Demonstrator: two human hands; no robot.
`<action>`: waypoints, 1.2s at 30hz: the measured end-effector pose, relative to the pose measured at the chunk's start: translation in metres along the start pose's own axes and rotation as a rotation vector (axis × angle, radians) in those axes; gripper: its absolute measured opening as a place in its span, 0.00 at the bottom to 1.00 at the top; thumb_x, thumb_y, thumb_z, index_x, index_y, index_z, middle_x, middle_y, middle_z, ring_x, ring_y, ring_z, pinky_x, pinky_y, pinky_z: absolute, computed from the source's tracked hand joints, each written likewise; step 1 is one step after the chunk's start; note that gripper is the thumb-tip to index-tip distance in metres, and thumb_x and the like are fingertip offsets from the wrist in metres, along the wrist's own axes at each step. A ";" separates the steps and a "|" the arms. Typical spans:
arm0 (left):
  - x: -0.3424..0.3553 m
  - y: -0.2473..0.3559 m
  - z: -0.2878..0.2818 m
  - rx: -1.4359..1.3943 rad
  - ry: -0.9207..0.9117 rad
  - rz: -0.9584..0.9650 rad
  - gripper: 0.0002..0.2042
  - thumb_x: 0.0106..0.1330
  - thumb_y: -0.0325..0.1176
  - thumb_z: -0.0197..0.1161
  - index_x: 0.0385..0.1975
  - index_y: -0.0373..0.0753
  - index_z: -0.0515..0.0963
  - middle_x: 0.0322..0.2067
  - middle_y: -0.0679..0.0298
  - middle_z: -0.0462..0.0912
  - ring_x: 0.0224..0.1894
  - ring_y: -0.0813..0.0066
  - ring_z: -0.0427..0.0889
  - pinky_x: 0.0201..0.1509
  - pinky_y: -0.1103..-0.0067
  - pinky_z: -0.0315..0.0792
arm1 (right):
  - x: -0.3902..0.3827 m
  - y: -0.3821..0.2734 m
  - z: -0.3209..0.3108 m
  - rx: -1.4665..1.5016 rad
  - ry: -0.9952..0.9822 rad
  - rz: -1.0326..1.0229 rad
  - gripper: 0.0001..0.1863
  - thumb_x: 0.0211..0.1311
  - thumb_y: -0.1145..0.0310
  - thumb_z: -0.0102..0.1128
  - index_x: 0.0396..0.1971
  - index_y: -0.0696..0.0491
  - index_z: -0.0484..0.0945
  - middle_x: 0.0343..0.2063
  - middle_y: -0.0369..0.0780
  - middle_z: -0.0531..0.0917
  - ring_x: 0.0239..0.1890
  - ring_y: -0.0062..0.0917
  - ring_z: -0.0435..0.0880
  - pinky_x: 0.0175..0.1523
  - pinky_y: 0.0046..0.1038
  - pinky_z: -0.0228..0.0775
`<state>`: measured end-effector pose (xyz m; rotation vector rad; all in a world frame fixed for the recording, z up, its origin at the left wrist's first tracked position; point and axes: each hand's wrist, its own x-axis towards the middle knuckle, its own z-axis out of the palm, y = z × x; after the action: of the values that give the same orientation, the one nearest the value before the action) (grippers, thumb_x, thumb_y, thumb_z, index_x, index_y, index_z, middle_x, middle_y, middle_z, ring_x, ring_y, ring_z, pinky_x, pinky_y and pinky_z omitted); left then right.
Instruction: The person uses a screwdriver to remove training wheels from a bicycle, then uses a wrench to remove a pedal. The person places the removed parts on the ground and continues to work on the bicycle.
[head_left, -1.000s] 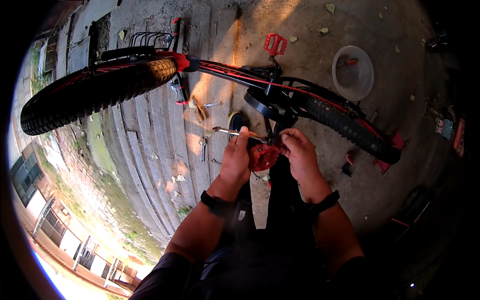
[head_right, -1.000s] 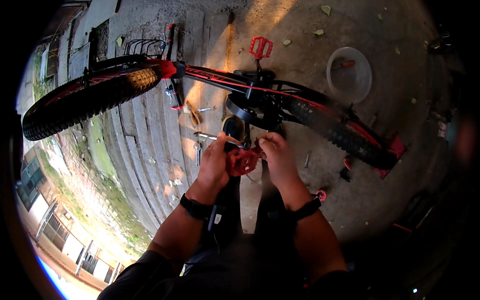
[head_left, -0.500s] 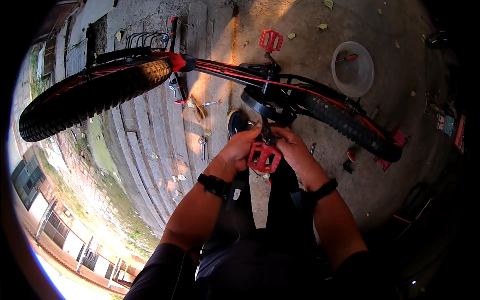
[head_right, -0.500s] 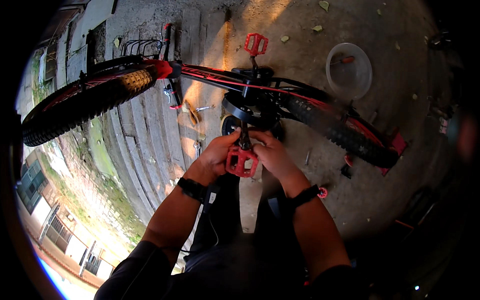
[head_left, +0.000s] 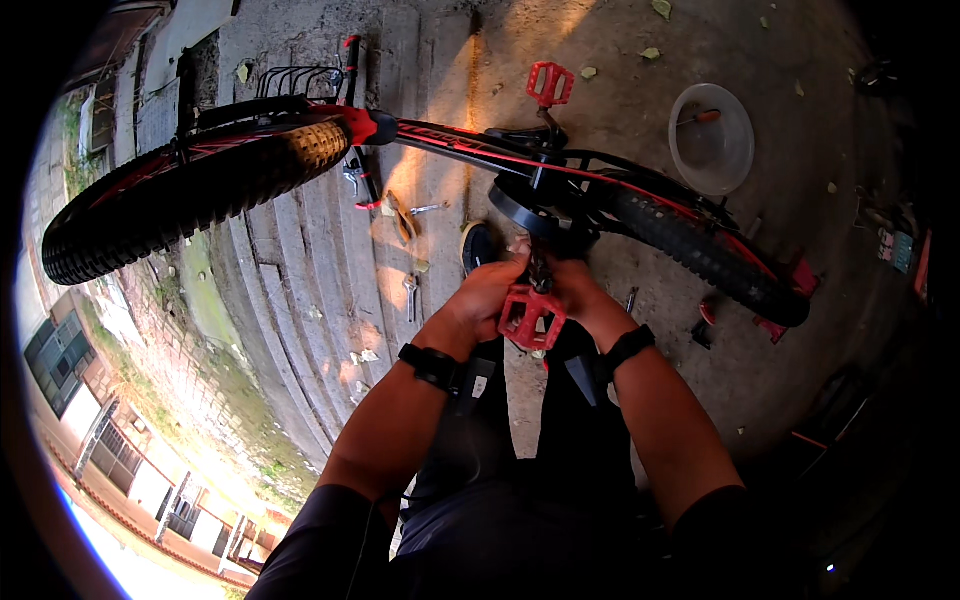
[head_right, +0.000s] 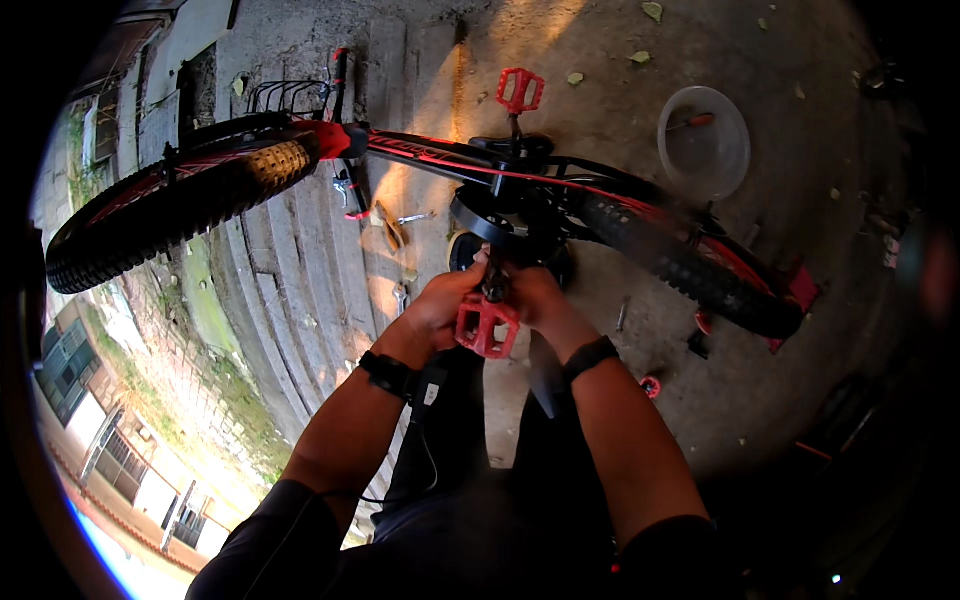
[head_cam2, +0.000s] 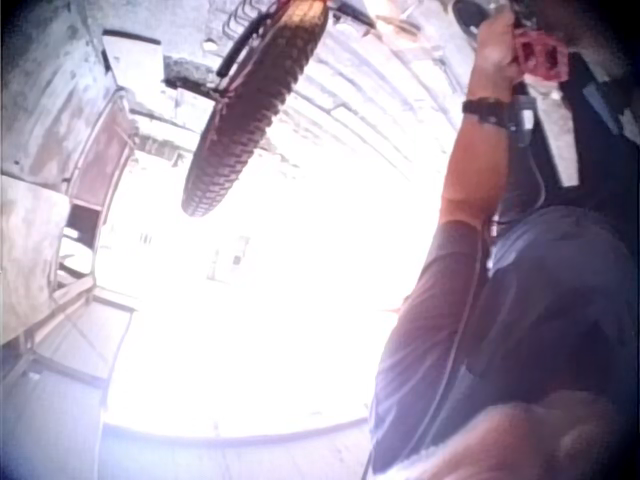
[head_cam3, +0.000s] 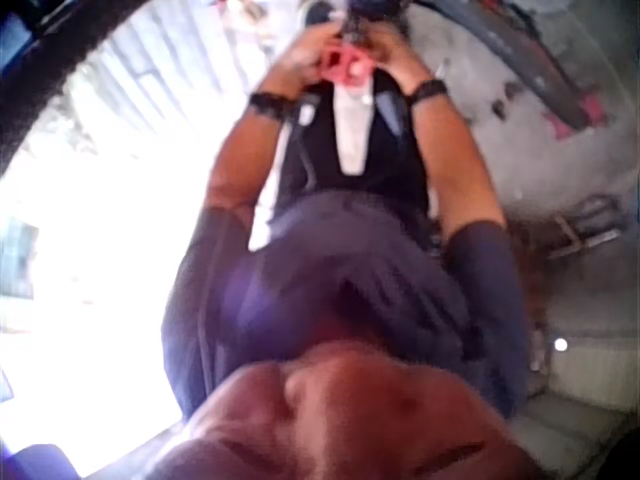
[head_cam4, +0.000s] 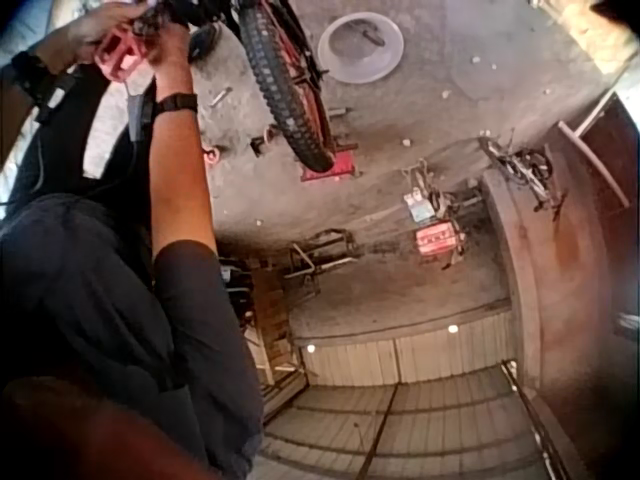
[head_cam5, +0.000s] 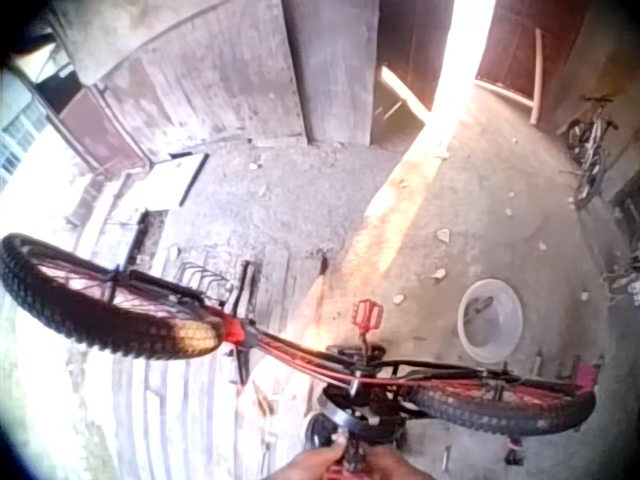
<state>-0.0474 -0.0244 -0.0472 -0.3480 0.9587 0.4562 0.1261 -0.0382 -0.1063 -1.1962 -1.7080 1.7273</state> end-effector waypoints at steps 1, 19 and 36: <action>0.000 0.000 -0.001 0.007 0.018 0.002 0.21 0.72 0.50 0.53 0.38 0.34 0.75 0.32 0.58 0.82 0.33 0.65 0.85 0.36 0.71 0.82 | 0.001 0.000 0.002 0.211 0.016 0.201 0.23 0.64 0.68 0.58 0.60 0.52 0.71 0.54 0.42 0.78 0.59 0.31 0.75 0.63 0.28 0.66; -0.059 -0.033 0.032 0.503 0.049 0.478 0.27 0.62 0.30 0.69 0.58 0.32 0.64 0.48 0.57 0.78 0.50 0.73 0.79 0.55 0.76 0.74 | -0.102 -0.152 -0.104 -0.417 0.129 0.306 0.11 0.56 0.74 0.62 0.41 0.57 0.77 0.29 0.43 0.78 0.28 0.33 0.79 0.32 0.30 0.69; -0.045 -0.049 0.034 0.345 0.248 0.575 0.11 0.75 0.39 0.51 0.44 0.38 0.74 0.32 0.67 0.79 0.31 0.82 0.77 0.31 0.84 0.71 | -0.026 -0.173 -0.032 -0.192 0.335 0.145 0.09 0.58 0.77 0.62 0.38 0.58 0.77 0.32 0.40 0.80 0.32 0.24 0.81 0.39 0.25 0.74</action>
<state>-0.0208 -0.0599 0.0131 0.2005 1.3597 0.7653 0.1202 -0.0141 0.0700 -1.6270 -1.6404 1.3635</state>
